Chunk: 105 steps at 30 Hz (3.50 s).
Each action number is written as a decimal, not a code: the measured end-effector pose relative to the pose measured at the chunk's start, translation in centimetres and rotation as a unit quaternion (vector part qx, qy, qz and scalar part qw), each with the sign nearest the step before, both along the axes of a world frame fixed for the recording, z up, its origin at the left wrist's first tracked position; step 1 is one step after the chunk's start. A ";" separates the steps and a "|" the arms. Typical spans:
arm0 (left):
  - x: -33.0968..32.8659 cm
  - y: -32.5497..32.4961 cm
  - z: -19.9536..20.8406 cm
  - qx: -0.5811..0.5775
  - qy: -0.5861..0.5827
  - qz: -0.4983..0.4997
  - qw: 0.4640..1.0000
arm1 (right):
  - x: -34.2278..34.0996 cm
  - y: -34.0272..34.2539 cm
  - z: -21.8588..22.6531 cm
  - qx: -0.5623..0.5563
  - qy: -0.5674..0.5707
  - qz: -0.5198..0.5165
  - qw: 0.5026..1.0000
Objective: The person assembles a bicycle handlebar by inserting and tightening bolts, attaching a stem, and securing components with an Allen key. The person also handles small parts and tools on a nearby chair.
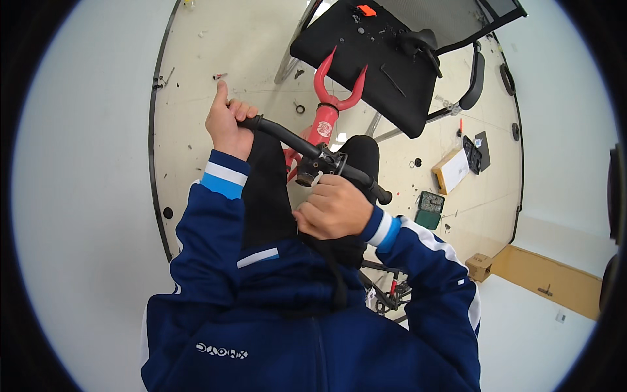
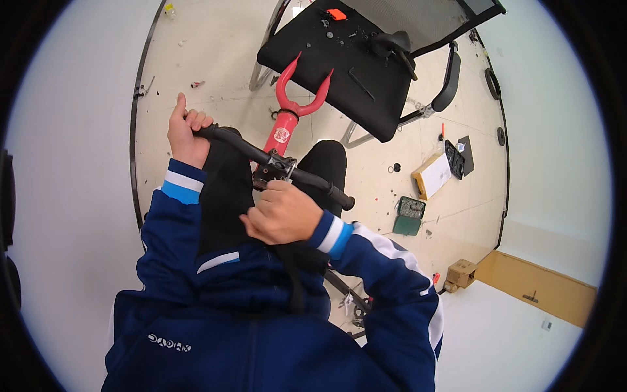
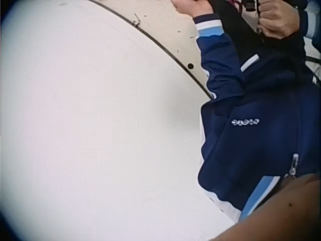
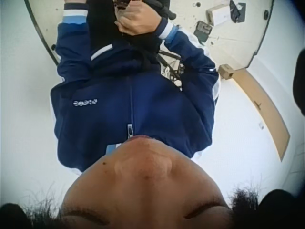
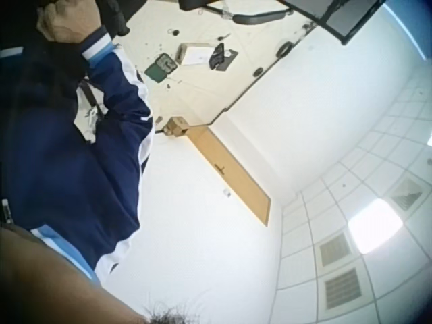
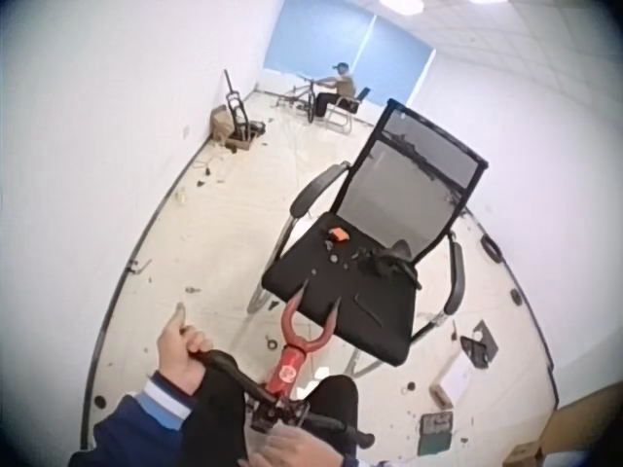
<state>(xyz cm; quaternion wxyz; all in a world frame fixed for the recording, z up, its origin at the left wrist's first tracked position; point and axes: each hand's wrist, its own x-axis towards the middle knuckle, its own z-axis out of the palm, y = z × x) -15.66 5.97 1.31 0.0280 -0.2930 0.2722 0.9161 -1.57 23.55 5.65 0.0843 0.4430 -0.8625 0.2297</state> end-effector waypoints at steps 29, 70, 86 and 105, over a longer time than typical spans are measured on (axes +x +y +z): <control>0.2 -1.4 -2.2 0.032 0.041 -0.050 0.997 | -6.0 4.4 -0.1 -0.696 -0.580 -0.211 0.367; 0.4 0.0 -0.9 0.002 0.011 0.008 1.000 | -9.9 1.8 0.8 -0.556 -0.641 -0.308 0.429; 0.9 1.3 2.3 -0.045 -0.011 0.032 0.998 | -8.5 0.0 1.3 -0.620 -0.483 -0.463 0.410; 0.4 1.6 1.9 -0.037 0.003 0.035 0.999 | -8.9 -0.1 1.6 -0.261 -0.387 -0.351 0.812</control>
